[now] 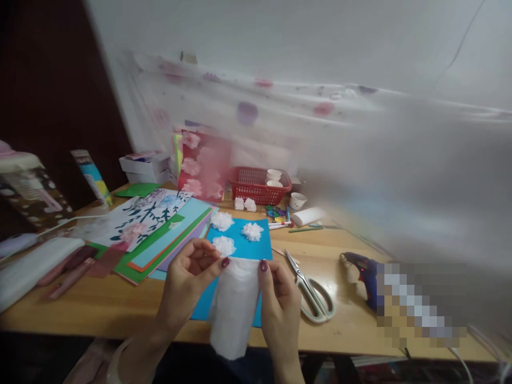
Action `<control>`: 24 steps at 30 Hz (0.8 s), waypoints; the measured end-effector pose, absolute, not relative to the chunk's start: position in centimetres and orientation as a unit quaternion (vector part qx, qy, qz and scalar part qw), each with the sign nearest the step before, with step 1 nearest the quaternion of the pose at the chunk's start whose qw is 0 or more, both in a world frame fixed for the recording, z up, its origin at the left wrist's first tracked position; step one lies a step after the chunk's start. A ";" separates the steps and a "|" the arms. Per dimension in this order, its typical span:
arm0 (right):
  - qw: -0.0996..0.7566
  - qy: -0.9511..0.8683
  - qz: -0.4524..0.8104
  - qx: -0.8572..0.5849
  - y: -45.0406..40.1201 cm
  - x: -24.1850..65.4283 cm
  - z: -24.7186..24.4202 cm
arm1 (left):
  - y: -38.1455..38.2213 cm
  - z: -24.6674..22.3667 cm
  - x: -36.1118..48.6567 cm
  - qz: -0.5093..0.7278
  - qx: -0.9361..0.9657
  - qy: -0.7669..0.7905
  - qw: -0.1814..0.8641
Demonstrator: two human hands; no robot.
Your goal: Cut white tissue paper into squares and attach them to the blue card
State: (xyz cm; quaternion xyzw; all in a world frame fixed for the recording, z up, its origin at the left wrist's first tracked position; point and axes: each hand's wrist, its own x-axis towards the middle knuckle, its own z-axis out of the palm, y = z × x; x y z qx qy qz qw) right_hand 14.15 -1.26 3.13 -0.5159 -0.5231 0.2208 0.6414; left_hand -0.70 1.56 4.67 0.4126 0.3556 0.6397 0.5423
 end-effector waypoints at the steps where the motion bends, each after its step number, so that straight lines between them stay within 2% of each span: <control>1: 0.642 -0.526 0.194 -0.524 -1.2 14.1 3.1 | 1.6 4.7 -0.7 0.637 0.414 0.359 0.543; 10: 0.631 -0.506 0.049 -0.586 -0.5 14.7 3.2 | 0.4 3.3 -0.7 0.484 0.486 0.306 0.660; 17: 0.580 -0.502 -0.064 -0.638 -0.5 15.3 3.2 | -0.9 2.4 0.2 0.440 0.526 0.351 0.638; 24: 0.589 -0.496 -0.039 -0.637 -0.2 16.0 3.2 | -0.3 1.4 1.2 0.451 0.493 0.398 0.629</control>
